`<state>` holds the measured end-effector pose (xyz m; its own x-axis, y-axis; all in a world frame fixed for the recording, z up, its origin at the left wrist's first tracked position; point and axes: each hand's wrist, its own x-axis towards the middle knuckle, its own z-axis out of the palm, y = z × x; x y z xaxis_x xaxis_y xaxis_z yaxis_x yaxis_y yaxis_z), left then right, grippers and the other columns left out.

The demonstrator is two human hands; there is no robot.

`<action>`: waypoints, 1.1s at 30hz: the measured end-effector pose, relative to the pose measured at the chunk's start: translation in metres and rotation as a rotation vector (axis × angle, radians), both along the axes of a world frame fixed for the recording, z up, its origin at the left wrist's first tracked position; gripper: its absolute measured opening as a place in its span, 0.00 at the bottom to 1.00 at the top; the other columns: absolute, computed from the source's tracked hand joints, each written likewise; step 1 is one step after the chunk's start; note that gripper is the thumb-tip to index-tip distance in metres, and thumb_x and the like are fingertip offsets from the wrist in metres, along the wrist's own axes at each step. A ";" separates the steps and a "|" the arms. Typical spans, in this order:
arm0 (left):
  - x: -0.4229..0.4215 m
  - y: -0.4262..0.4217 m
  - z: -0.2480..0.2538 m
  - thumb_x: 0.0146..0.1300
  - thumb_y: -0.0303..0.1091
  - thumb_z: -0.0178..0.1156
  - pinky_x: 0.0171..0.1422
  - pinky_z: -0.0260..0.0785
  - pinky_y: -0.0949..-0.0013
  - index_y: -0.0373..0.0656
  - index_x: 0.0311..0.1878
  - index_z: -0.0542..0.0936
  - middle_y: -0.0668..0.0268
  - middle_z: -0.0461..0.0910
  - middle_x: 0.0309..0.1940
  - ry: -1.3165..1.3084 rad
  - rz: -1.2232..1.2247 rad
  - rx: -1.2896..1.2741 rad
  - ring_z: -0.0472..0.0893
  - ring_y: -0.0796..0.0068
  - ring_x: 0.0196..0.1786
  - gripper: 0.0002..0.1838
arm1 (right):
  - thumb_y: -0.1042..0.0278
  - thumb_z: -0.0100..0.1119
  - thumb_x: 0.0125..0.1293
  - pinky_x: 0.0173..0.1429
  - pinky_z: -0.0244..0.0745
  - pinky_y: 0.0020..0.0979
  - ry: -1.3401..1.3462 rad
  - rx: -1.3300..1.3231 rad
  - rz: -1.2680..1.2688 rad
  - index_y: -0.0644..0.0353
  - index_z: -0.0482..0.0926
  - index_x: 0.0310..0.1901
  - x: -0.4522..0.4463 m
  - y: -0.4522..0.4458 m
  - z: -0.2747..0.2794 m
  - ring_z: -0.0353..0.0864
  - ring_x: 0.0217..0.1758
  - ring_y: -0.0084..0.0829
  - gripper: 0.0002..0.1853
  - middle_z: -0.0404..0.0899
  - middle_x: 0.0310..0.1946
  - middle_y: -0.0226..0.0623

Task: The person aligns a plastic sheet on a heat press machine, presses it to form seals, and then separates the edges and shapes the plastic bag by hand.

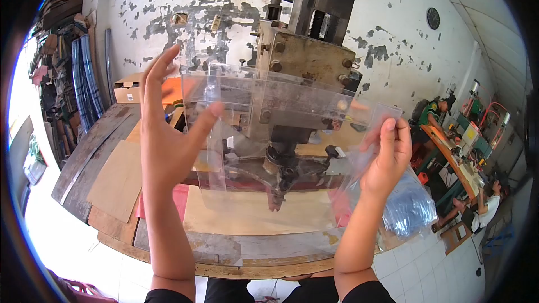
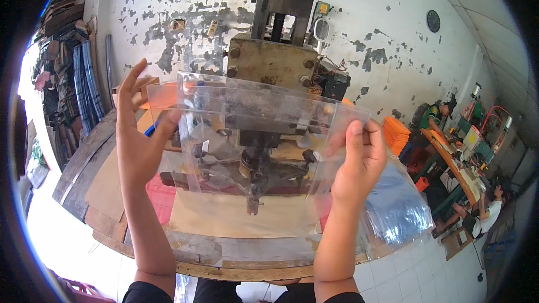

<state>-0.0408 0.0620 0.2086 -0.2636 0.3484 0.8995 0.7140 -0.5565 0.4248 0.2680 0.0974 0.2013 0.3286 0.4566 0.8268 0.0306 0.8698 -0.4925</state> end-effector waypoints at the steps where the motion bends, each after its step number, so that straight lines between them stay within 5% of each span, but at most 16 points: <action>1: -0.001 0.002 -0.001 0.59 0.32 0.78 0.73 0.71 0.52 0.49 0.80 0.68 0.59 0.77 0.69 0.000 0.002 0.001 0.76 0.58 0.72 0.46 | 0.59 0.63 0.81 0.34 0.69 0.23 0.039 -0.004 0.016 0.65 0.80 0.48 -0.001 0.001 0.000 0.74 0.27 0.18 0.14 0.80 0.32 0.28; 3: -0.006 0.007 -0.004 0.66 0.33 0.74 0.68 0.75 0.60 0.41 0.80 0.67 0.57 0.77 0.69 -0.308 -0.652 -0.156 0.80 0.65 0.66 0.41 | 0.59 0.63 0.81 0.35 0.70 0.23 0.032 -0.015 0.028 0.64 0.80 0.48 -0.003 0.003 -0.001 0.74 0.28 0.18 0.14 0.80 0.32 0.27; 4: -0.014 0.007 -0.003 0.70 0.34 0.72 0.64 0.77 0.67 0.36 0.79 0.68 0.56 0.77 0.68 -0.276 -0.646 -0.252 0.81 0.72 0.62 0.38 | 0.59 0.63 0.81 0.35 0.70 0.23 0.025 -0.025 0.032 0.64 0.80 0.48 -0.004 0.003 -0.001 0.73 0.28 0.17 0.14 0.80 0.32 0.27; 11: -0.022 0.023 -0.012 0.69 0.36 0.73 0.57 0.77 0.70 0.35 0.76 0.72 0.56 0.81 0.64 -0.301 -0.533 -0.189 0.84 0.77 0.54 0.36 | 0.59 0.62 0.81 0.34 0.70 0.23 0.002 -0.015 0.077 0.63 0.79 0.47 -0.007 0.004 -0.003 0.75 0.27 0.18 0.14 0.80 0.31 0.28; 16: -0.026 0.022 -0.010 0.68 0.36 0.75 0.45 0.75 0.74 0.34 0.71 0.77 0.61 0.87 0.51 -0.368 -0.710 -0.355 0.83 0.81 0.43 0.32 | 0.59 0.62 0.81 0.33 0.70 0.23 -0.015 0.008 0.052 0.64 0.79 0.46 -0.006 0.005 -0.005 0.76 0.26 0.19 0.14 0.80 0.31 0.29; 22: -0.034 0.011 -0.009 0.68 0.36 0.77 0.45 0.76 0.75 0.34 0.53 0.85 0.65 0.89 0.41 -0.356 -0.679 -0.340 0.84 0.81 0.40 0.19 | 0.59 0.62 0.81 0.35 0.69 0.23 -0.021 -0.007 -0.002 0.63 0.79 0.45 -0.006 0.007 -0.004 0.76 0.26 0.19 0.14 0.81 0.29 0.30; 29: -0.028 0.005 -0.006 0.68 0.36 0.76 0.43 0.77 0.74 0.34 0.52 0.85 0.62 0.90 0.42 -0.362 -0.723 -0.287 0.87 0.79 0.40 0.17 | 0.58 0.62 0.81 0.37 0.70 0.24 -0.010 -0.053 -0.011 0.62 0.79 0.44 -0.008 0.004 0.000 0.76 0.25 0.20 0.14 0.80 0.25 0.29; 32: -0.023 0.002 -0.002 0.70 0.35 0.75 0.41 0.77 0.74 0.35 0.53 0.84 0.62 0.90 0.41 -0.341 -0.733 -0.272 0.87 0.78 0.38 0.17 | 0.60 0.63 0.80 0.40 0.72 0.23 -0.044 -0.072 0.038 0.63 0.80 0.49 -0.002 0.006 -0.003 0.79 0.30 0.20 0.13 0.83 0.31 0.31; 33: -0.019 -0.001 0.001 0.70 0.34 0.74 0.40 0.78 0.74 0.35 0.54 0.83 0.61 0.90 0.41 -0.380 -0.708 -0.296 0.87 0.78 0.37 0.16 | 0.62 0.65 0.78 0.48 0.74 0.27 -0.046 -0.066 -0.033 0.64 0.80 0.54 -0.004 0.005 -0.002 0.81 0.40 0.23 0.14 0.83 0.40 0.35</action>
<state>-0.0600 0.0607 0.2098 -0.1602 0.7517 0.6398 0.0193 -0.6457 0.7634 0.2642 0.1027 0.1989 0.3066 0.5005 0.8096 0.0823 0.8335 -0.5464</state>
